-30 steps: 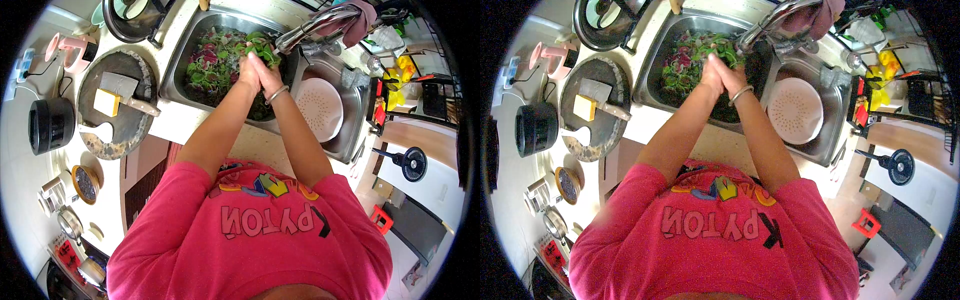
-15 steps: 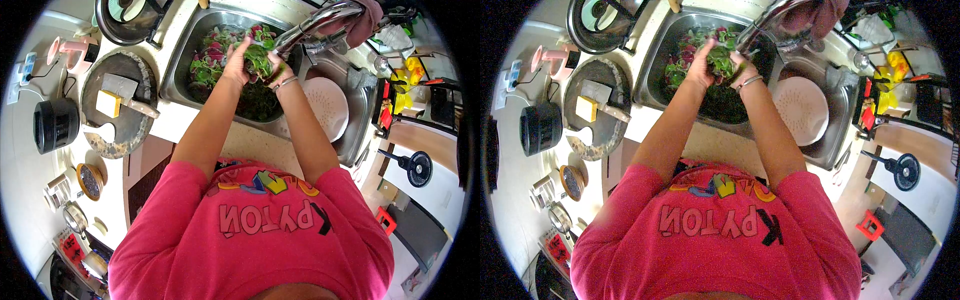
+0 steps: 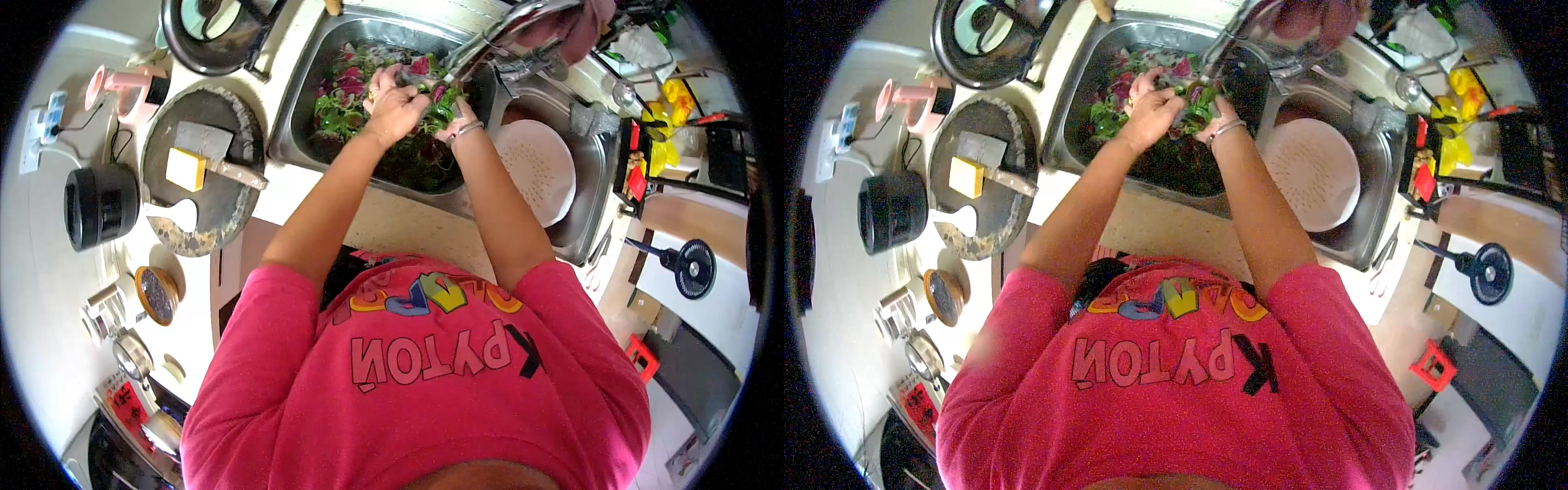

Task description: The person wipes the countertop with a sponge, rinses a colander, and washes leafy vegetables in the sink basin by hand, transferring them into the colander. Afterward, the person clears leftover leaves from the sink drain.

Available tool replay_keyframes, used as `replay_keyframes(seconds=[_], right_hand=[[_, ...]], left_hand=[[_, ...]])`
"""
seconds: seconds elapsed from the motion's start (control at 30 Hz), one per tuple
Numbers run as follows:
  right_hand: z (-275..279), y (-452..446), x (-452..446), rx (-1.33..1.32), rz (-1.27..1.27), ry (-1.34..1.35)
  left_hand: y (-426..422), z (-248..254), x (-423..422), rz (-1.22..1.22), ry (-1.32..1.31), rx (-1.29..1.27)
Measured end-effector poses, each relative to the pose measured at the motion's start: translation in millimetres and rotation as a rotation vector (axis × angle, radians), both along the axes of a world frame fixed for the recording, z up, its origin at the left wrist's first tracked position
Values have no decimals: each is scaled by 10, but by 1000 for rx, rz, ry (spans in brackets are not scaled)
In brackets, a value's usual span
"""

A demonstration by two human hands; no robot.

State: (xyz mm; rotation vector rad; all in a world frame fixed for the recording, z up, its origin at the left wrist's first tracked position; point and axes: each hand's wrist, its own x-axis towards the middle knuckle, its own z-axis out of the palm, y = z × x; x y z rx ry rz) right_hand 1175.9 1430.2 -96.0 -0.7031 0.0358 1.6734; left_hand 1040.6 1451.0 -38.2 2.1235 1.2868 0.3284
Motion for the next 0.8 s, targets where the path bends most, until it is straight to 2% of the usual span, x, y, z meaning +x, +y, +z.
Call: replay_keyframes(seconds=[0.03,0.07,0.1,0.13,0.17,0.23,0.3,0.33,0.37,0.4,0.43,0.47,0.5,0.57,0.6,0.63,0.7,0.73,0.8], right_hand=[[-95,-48,5,-26,-1,74],[-153,-24,97,82,108,79],[11,-2,59,-19,137,-140],[196,22,15,-134,187,-348],[198,119,58,-147,276,-469],[247,208,199,-85,439,-620],[276,121,70,-86,347,-532],[250,18,-57,-257,322,-805],[119,-57,-78,-297,539,-1214],[-17,-130,-97,-362,774,-1608],[-9,-146,-139,-237,1289,-2096],[7,-177,-137,-351,1127,-1924],[0,-129,-86,-347,1136,-1927],[-67,-132,42,-252,697,-1487],[7,-98,81,-202,629,-1433],[107,-118,80,-161,559,-1372],[-184,-55,84,-344,384,-959],[-120,-80,12,-165,873,-1589],[113,-163,-26,-205,1191,-1938]], left_hand=[[37,109,-81,19,3,-1],[72,222,-146,76,-256,-278],[97,274,-219,126,-519,-553],[243,-20,-326,174,-673,-521],[357,-69,-493,173,-773,-612],[299,-84,-719,475,-971,-484],[213,-170,-947,582,-765,-454],[190,-351,-1033,587,-782,-438],[137,-515,-1096,584,-782,-441],[64,-663,-1138,517,-588,-329],[35,-542,-1113,435,-394,-210],[-44,-434,-1122,430,-374,-285],[-28,-457,-1138,438,-377,-289],[-34,-543,-1203,547,-553,-436],[-29,-550,-1176,564,-669,-487],[-44,-556,-1123,552,-672,-492],[-49,-562,-991,519,-628,-547],[-43,-567,-904,466,-531,-544],[-128,-524,-806,459,-452,-556]])
